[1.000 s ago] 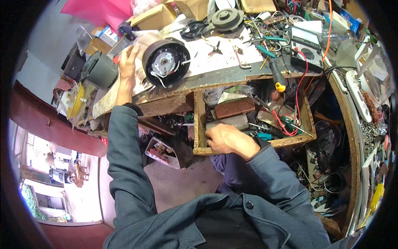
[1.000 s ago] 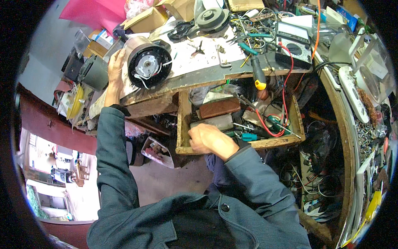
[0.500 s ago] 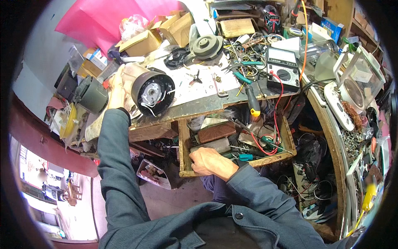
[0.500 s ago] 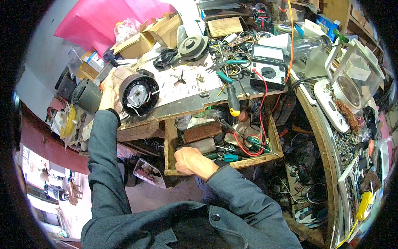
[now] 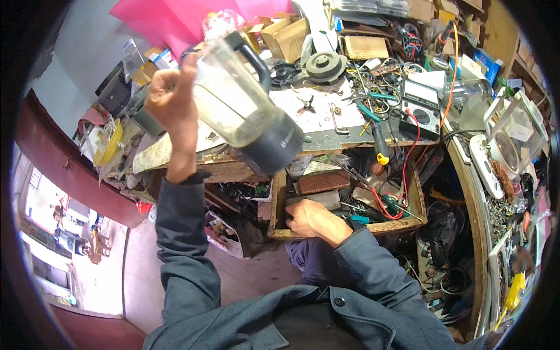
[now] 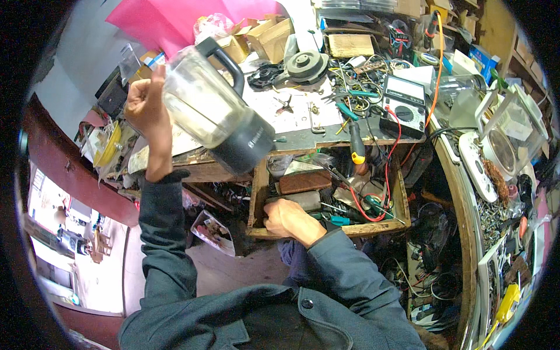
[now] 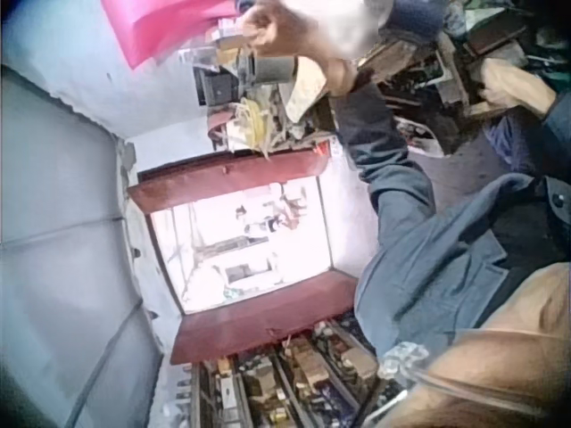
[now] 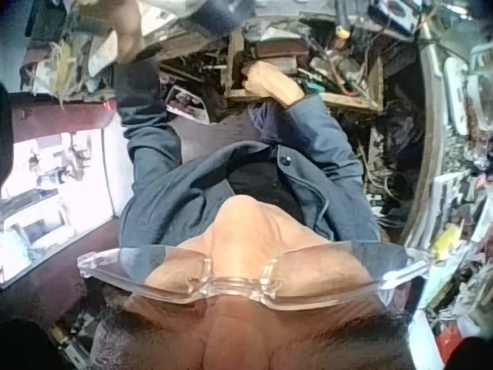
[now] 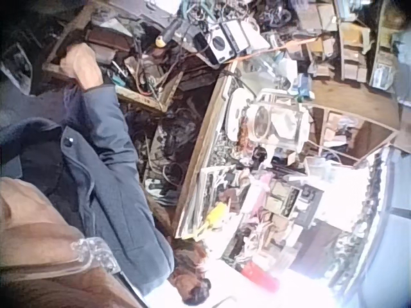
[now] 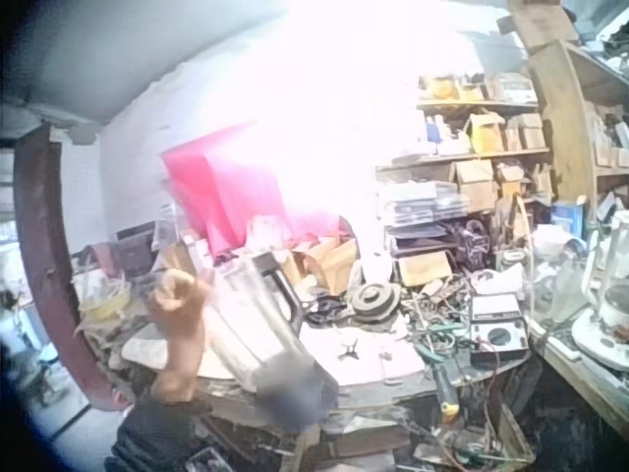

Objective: The person assembles a small blender by hand, inserting the blade assembly into the jar, attaching the lid, and using a screwdriver to tighten the base. The person repeatedly inspects the jar and base during the process.

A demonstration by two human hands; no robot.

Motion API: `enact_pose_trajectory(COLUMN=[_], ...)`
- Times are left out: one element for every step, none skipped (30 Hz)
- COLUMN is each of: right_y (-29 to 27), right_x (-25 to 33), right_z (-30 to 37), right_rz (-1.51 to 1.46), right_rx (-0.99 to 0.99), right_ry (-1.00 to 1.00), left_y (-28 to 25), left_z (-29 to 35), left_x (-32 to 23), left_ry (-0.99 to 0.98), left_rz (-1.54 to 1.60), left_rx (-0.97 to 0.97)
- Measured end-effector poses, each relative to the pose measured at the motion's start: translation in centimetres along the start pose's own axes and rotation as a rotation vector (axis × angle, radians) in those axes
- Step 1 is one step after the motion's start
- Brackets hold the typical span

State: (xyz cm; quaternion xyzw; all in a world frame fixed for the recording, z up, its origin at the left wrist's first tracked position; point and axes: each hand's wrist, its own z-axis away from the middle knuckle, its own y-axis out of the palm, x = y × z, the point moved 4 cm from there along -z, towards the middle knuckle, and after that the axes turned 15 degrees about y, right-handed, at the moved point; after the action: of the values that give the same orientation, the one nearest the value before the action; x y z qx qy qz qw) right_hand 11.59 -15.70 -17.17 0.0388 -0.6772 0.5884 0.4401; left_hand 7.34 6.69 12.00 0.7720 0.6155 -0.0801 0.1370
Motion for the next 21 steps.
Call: enact_pose_trajectory(right_y=[0.5, 0.8, 1.0, 0.7, 0.3, 0.0, 0.0, 0.3, 0.5, 0.6, 0.5, 0.6, 1.3, 2.2, 3.0, 3.2, 3.4, 3.6, 3.7, 3.8, 3.8], right_x=[-0.2, -0.2, -0.4, -0.3, 0.0, 0.1, 0.1, 0.0, -0.1, 0.0, 0.1, 0.1, -0.3, -1.0, -1.8, -2.1, -2.5, -2.8, -3.0, -3.2, -3.5], right_z=[-0.3, -0.5, -0.5, -0.3, -0.2, -0.1, -0.1, -0.2, -0.3, -0.3, -0.2, -0.2, -0.5, -1.0, -1.2, -1.2, -0.9, -0.8, -0.6, -0.1, 0.2], right_rz=[0.001, 0.003, 0.005, 0.023, 0.04, 0.058, 0.066, 0.069, 0.072, 0.061, 0.054, 0.047, 0.053, 0.062, 0.07, 0.068, 0.058, 0.051, 0.033, 0.021, 0.011], right_rx=[-0.009, -0.016, -0.025, -0.006, 0.013, 0.031, 0.026, 0.024, 0.023, 0.026, 0.029, 0.032, 0.032, 0.03, 0.027, 0.025, 0.023, 0.017, 0.014, 0.014, 0.015], right_ry=[-0.016, -0.036, -0.045, -0.047, -0.048, -0.048, -0.056, -0.062, -0.068, -0.065, -0.056, -0.047, -0.071, -0.087, -0.103, -0.119, -0.125, -0.142, -0.147, -0.146, -0.147], left_y=[-0.6, -1.2, -1.3, -1.5, -1.6, -1.9, -2.2, -2.6, -3.2, -4.0, -4.9, -5.4, -6.0, -6.5, -6.7, -7.2, -7.4, -7.2, -6.8, -6.5, -6.6], left_z=[0.9, 2.1, 3.2, 3.8, 4.5, 4.9, 5.2, 5.7, 6.3, 6.9, 7.7, 8.5, 9.3, 10.1, 11.2, 12.3, 13.1, 13.7, 14.4, 15.1, 15.8], left_x=[-2.8, -4.7, -6.1, -7.3, -8.5, -9.7, -11.0, -11.6, -11.9, -12.1, -12.3, -12.5, -12.9, -13.2, -13.8, -14.4, -14.9, -15.4, -15.7, -16.0, -16.2], left_ry=[0.172, 0.253, 0.329, 0.533, 0.737, 0.792, 0.852, 0.899, 0.887, 0.875, 0.858, 0.893, 0.931, 0.965, 1.022, 1.077, 1.135, 1.169, 1.202, 1.228, 1.197], left_rz=[-0.034, -0.036, -0.03, -0.014, 0.003, -0.025, -0.055, -0.08, -0.087, -0.099, -0.107, -0.099, -0.096, -0.086, -0.08, -0.079, -0.091, -0.075, -0.057, -0.045, -0.054], left_rx=[0.032, 0.046, 0.063, 0.091, 0.118, 0.129, 0.141, 0.131, 0.167, 0.206, 0.241, 0.246, 0.252, 0.254, 0.23, 0.205, 0.226, 0.13, 0.036, -0.062, -0.093])
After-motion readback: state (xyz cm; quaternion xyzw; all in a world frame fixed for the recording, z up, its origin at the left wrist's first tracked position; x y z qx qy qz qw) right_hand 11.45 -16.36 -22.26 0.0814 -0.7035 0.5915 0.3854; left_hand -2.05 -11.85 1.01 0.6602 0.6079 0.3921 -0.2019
